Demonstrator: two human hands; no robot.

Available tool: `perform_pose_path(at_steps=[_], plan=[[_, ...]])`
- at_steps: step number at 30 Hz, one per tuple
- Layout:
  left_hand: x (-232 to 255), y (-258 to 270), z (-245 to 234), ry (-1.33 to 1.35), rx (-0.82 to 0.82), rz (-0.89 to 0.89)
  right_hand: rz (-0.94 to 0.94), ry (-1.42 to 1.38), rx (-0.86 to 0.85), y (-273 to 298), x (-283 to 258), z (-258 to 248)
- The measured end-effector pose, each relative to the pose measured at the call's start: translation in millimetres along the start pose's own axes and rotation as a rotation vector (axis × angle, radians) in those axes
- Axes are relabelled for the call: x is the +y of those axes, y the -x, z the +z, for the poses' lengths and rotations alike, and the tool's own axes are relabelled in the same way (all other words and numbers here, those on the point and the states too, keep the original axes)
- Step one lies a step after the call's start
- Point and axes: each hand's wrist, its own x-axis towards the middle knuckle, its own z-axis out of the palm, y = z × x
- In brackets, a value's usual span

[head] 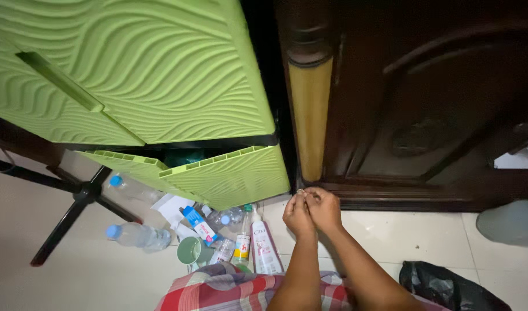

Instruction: The person cleans a wooden cabinet by spraying liquid from a spray bottle and wiping the surface with a tissue. They open and close the cabinet doors and drawers, then wipe the top surface of the cabinet.

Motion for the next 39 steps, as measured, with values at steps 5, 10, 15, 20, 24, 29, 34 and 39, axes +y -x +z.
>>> perform_pose_path(at_steps=[5,10,15,20,24,29,34,39], plan=[[19,4,21,-0.433,0.186,0.170,-0.012,-0.006,0.063,-7,25,-5],[35,7,36,-0.662,0.121,0.557,-0.049,0.130,0.080,-3,50,-21],[44,6,40,-1.069,0.040,0.772,0.045,0.075,0.061,3,56,-33],[46,10,42,-1.394,-0.048,1.015,0.115,0.106,0.083,6,54,-35],[47,5,42,-1.481,-0.082,0.963,0.140,0.035,0.078,8,51,-35],[46,-10,38,-1.540,-0.136,0.911,0.194,-0.031,0.061,7,44,-35],[39,-17,32,-1.495,-0.129,0.923,0.191,-0.040,0.075,8,38,-37],[44,-3,22,-1.516,-0.198,0.926,0.194,-0.064,0.079,9,35,-38]])
